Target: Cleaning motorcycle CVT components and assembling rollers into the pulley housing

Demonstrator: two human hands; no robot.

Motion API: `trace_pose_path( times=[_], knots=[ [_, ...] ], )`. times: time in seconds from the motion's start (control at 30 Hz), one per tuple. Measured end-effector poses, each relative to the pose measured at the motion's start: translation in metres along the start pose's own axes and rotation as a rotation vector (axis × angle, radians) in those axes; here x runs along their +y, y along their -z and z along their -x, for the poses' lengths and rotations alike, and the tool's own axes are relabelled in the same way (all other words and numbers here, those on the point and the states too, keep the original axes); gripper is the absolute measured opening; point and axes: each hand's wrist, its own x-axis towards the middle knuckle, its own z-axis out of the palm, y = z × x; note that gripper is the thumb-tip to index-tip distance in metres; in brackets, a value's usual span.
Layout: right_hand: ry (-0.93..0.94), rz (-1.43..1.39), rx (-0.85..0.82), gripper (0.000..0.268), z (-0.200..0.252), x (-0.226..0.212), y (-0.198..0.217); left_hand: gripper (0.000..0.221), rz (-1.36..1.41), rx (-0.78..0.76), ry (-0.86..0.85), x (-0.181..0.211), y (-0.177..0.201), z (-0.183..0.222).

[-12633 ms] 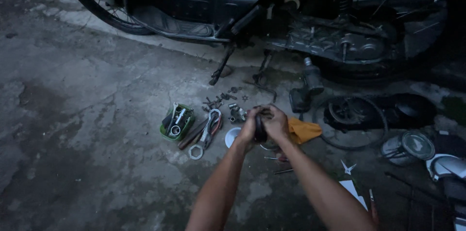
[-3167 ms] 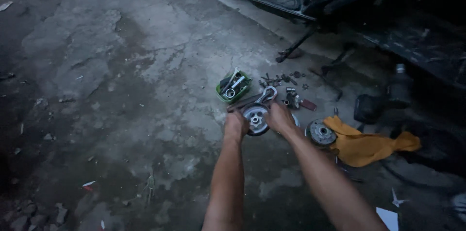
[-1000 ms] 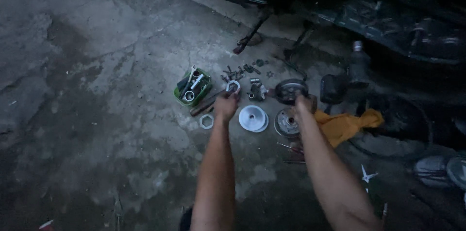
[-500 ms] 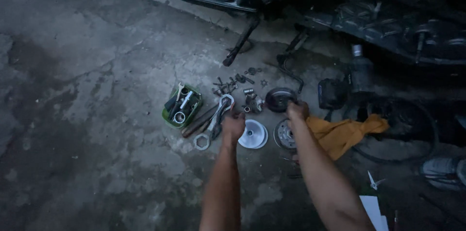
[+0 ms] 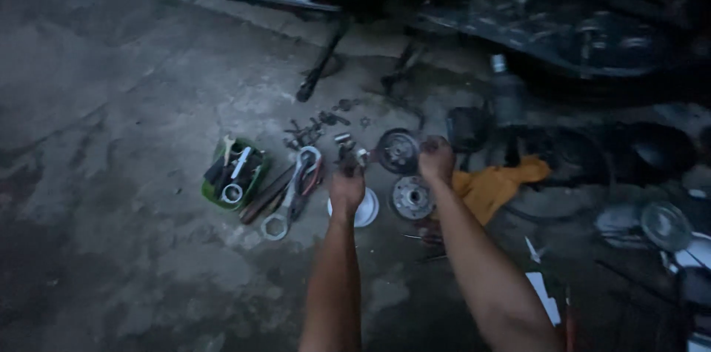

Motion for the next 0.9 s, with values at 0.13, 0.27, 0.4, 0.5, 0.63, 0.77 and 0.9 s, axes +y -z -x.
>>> trace_pose_path(
  times=[0.13, 0.27, 0.4, 0.5, 0.63, 0.77, 0.9],
  knots=[
    [0.129, -0.118, 0.144, 0.035, 0.005, 0.009, 0.037, 0.032, 0.098, -0.034, -0.106, 0.044, -0.018, 0.029],
    [0.185, -0.114, 0.304, 0.028, 0.06, 0.015, 0.104, 0.03, 0.115, -0.087, -0.257, 0.062, -0.049, 0.044],
    [0.204, -0.014, 0.235, 0.028, 0.076, 0.057, 0.155, 0.03, 0.16, -0.138, -0.297, 0.082, -0.065, 0.073],
    [0.126, 0.15, 0.115, 0.034, 0.065, 0.106, 0.169, 0.037, 0.105, -0.146, -0.221, 0.069, -0.108, 0.058],
    [0.154, 0.304, -0.01, 0.056, -0.004, 0.265, 0.119, 0.033, 0.039, -0.197, -0.212, 0.089, -0.103, 0.089],
    [0.218, 0.035, -0.407, 0.058, -0.066, 0.354, 0.029, 0.039, -0.218, -0.254, -0.266, 0.11, -0.089, 0.115],
    [-0.197, -1.786, -0.88, 0.026, -0.03, 0.36, 0.026, 0.033, -0.115, -0.185, -0.169, 0.082, -0.122, 0.095]
  ],
)
